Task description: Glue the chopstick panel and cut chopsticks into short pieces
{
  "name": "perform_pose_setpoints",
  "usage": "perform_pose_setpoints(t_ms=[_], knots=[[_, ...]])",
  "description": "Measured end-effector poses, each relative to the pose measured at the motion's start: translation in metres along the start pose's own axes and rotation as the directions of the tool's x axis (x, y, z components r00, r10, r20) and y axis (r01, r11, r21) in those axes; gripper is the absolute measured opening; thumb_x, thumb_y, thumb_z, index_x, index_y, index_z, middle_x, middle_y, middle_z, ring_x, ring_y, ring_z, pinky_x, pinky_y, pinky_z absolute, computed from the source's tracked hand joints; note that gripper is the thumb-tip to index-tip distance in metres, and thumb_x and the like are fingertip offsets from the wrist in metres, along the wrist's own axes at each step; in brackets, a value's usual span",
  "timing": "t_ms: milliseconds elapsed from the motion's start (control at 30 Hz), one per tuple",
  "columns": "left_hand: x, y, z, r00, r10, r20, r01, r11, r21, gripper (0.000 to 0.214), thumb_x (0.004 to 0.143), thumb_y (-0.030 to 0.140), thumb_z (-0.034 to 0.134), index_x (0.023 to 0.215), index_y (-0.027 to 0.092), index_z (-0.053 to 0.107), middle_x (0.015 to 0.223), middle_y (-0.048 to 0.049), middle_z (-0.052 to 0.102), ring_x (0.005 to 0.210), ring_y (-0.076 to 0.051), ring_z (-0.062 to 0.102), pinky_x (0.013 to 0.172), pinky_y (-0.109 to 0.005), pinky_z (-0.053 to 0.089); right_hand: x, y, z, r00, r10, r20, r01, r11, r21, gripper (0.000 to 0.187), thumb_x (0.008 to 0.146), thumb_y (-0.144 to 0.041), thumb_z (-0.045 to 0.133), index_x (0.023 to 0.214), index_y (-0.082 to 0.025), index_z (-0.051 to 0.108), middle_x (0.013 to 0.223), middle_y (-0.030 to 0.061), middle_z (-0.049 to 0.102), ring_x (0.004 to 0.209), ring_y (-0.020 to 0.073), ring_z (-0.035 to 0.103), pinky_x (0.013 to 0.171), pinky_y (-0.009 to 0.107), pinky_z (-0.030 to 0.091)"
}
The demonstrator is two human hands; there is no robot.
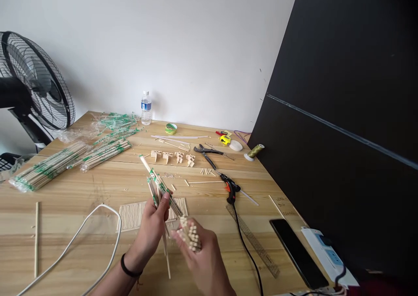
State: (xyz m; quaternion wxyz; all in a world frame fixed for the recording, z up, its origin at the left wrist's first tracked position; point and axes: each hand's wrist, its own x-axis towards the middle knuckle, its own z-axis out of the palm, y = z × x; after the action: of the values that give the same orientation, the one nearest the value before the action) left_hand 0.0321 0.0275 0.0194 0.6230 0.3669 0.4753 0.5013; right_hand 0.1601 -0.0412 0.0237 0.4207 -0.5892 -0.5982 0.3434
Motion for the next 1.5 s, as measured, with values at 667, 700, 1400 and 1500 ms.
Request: perform_pose_setpoints(t_ms=[667, 700, 1400, 1500], knots=[[0.024, 0.029, -0.021, 0.989, 0.053, -0.139, -0.078, 0.980, -0.182, 0.039, 0.079, 0.055, 0.079, 0.090, 0.019, 0.072, 0.072, 0.0027, 0.054, 0.062, -0.011, 0.044, 0.055, -0.022, 0.038, -0.013, 0.011, -0.008, 0.937, -0.062, 0.344, 0.043, 0.997, 0.063, 0.014, 0.092, -0.029, 0.052, 0.080, -0.022, 0.055, 0.072, -0.0023, 0.057, 0.065, 0.0140, 0.051, 0.063, 0.025, 0.041], [0.027, 0.033, -0.022, 0.986, 0.080, -0.148, -0.108, 0.975, -0.194, 0.038, 0.079, 0.055, 0.079, 0.089, 0.019, 0.071, 0.072, 0.0026, 0.054, 0.063, -0.011, 0.044, 0.056, -0.022, 0.038, -0.015, 0.012, -0.011, 0.931, -0.044, 0.362, 0.012, 0.996, 0.092, 0.016, 0.095, -0.032, 0.052, 0.084, -0.022, 0.058, 0.072, -0.0021, 0.059, 0.064, 0.0137, 0.052, 0.063, 0.025, 0.042], [-0.038, -0.022, -0.008, 0.829, 0.086, 0.552, -0.296, 0.905, 0.304, 0.042, 0.109, 0.053, 0.033, 0.092, 0.020, 0.054, 0.086, -0.0028, 0.054, 0.081, -0.017, 0.051, 0.080, -0.031, 0.043, -0.010, 0.070, -0.042, 0.958, -0.103, -0.266, 0.196, 0.915, 0.351, 0.038, 0.100, -0.050, 0.059, 0.075, -0.025, 0.045, 0.061, -0.0065, 0.043, 0.052, 0.0123, 0.042, 0.051, 0.026, 0.037], [-0.038, -0.031, -0.008, 0.834, 0.092, 0.545, -0.297, 0.906, 0.302, 0.038, 0.107, 0.053, 0.038, 0.104, 0.020, 0.057, 0.096, -0.0052, 0.059, 0.089, -0.018, 0.055, 0.086, -0.032, 0.045, -0.012, 0.067, -0.040, 0.952, -0.087, -0.293, 0.172, 0.946, 0.276, 0.036, 0.099, -0.044, 0.061, 0.073, -0.024, 0.046, 0.064, -0.0052, 0.047, 0.056, 0.0127, 0.046, 0.055, 0.026, 0.040]])
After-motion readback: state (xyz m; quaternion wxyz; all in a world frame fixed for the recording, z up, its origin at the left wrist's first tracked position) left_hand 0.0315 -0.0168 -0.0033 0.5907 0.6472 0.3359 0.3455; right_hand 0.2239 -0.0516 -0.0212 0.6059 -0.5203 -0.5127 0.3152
